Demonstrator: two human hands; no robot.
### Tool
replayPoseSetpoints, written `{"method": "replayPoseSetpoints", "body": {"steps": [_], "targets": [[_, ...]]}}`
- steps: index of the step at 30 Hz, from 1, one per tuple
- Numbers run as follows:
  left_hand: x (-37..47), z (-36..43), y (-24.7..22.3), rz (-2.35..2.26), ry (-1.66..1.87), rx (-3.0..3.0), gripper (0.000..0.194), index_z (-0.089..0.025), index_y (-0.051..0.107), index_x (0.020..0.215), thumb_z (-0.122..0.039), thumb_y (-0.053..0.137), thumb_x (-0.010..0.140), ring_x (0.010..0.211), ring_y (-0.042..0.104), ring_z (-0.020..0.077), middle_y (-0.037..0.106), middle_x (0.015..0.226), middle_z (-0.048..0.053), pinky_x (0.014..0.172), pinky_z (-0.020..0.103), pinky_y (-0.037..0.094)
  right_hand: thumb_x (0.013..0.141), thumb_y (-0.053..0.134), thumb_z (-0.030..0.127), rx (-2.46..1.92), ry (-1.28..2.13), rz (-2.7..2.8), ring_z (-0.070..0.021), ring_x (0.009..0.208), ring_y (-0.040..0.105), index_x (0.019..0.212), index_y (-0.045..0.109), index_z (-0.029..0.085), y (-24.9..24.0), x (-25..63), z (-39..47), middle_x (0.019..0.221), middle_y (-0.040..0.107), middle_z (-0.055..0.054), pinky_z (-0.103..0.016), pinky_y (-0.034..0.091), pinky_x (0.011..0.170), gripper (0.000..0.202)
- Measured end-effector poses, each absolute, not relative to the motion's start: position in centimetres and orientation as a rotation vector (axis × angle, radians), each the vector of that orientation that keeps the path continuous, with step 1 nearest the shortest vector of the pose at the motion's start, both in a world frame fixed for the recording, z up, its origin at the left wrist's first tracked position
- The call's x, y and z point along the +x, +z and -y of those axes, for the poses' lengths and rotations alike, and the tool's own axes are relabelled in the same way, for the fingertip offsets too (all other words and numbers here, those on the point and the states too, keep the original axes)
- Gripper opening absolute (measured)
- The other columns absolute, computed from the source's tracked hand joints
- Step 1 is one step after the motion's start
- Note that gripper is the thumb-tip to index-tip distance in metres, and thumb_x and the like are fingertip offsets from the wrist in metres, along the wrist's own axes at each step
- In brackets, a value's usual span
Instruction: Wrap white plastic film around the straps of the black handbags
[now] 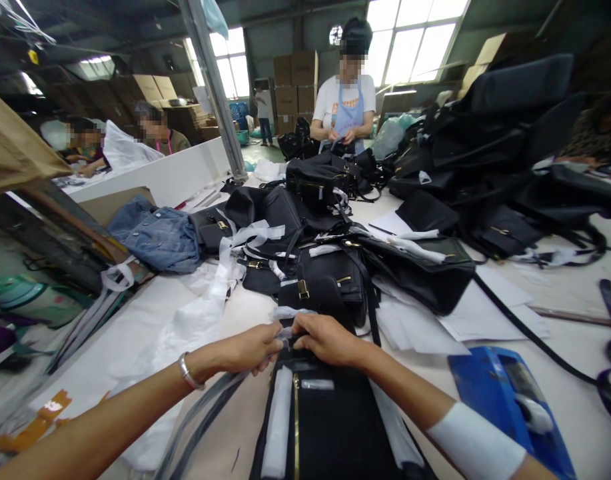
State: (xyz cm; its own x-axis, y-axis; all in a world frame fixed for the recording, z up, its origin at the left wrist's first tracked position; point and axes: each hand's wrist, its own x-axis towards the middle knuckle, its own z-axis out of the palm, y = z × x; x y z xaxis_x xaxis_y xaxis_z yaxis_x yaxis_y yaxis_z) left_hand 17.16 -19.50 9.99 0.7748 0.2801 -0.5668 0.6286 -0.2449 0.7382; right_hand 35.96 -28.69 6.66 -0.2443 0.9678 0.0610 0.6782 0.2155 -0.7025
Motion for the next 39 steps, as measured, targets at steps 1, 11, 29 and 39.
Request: {"method": "replayPoseSetpoints", "body": {"steps": [1,11,29,39], "targets": [[17.5,19.8,10.0,-0.683,-0.41,1.854,0.018,-0.021,0.039,0.083,-0.038,0.038,0.089,0.045,0.044,0.0094,0.047,0.062,-0.005,0.042,0.022,0.039,0.082,0.062,0.016,-1.512,0.78,2.007,-0.0155,0.083,0.059,0.096,0.056,0.02,6.7,36.0,28.8,0.091,0.064,-0.001,-0.023,0.039,0.07,0.016],[18.6,20.9,11.0,-0.661,-0.428,1.953,0.017,-0.021,0.043,0.08,-0.036,0.039,0.088,0.045,0.042,0.0106,0.046,0.059,-0.005,0.041,0.022,0.034,0.086,0.059,0.026,-1.835,0.462,2.096,-0.0215,0.09,0.057,0.099,0.056,0.02,7.2,37.1,31.6,0.095,0.064,-0.006,-0.03,0.038,0.075,0.015],[21.6,21.6,7.0,-0.523,-0.318,2.564,0.023,-0.016,0.046,0.105,-0.015,0.039,0.084,0.082,0.061,0.0258,0.064,0.094,0.013,0.069,0.034,0.042,0.079,0.061,0.015,-1.662,0.838,1.686,-0.014,0.073,0.061,0.09,0.059,0.02,5.0,38.5,31.6,0.079,0.066,0.002,-0.022,0.037,0.064,0.012],[21.5,22.8,6.9,-0.652,-0.274,2.632,0.03,-0.015,0.038,0.113,-0.012,0.039,0.084,0.083,0.064,0.0283,0.066,0.091,0.014,0.069,0.037,0.045,0.079,0.061,0.018,-1.707,0.92,1.498,-0.0125,0.068,0.057,0.078,0.061,0.018,5.8,37.5,30.9,0.072,0.063,0.002,-0.021,0.036,0.06,0.001]]}}
